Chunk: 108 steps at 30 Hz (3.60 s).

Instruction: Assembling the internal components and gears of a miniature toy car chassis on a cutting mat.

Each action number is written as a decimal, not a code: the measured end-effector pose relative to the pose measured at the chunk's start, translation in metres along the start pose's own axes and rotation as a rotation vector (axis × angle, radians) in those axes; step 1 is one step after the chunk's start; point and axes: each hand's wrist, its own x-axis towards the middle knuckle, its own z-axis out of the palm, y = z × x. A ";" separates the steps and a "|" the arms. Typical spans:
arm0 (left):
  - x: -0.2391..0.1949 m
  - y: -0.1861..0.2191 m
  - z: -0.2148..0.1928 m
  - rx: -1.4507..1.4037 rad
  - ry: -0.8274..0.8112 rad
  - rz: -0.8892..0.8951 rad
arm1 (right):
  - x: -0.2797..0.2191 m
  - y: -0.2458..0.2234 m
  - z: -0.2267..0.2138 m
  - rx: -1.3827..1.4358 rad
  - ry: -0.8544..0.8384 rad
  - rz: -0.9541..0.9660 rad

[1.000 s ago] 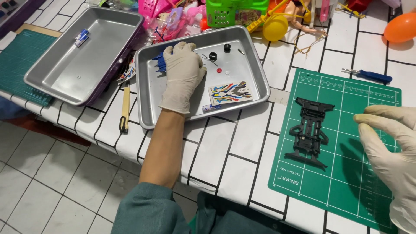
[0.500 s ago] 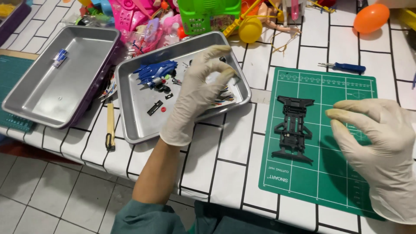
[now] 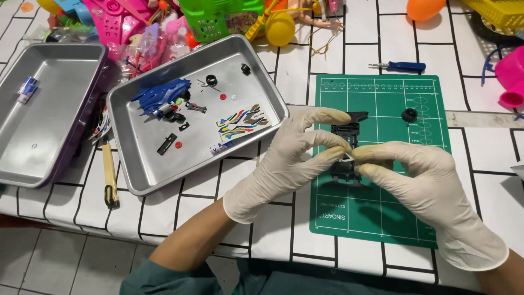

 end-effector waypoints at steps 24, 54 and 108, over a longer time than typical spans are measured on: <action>-0.020 -0.027 0.003 0.581 -0.585 -0.125 | 0.015 0.050 -0.004 -0.584 -0.106 -0.286; -0.025 -0.025 0.015 0.662 -0.610 -0.142 | 0.019 0.063 0.005 -1.074 0.040 -0.674; -0.025 -0.026 0.016 0.657 -0.603 -0.132 | 0.016 0.068 -0.007 -1.020 -0.183 -0.379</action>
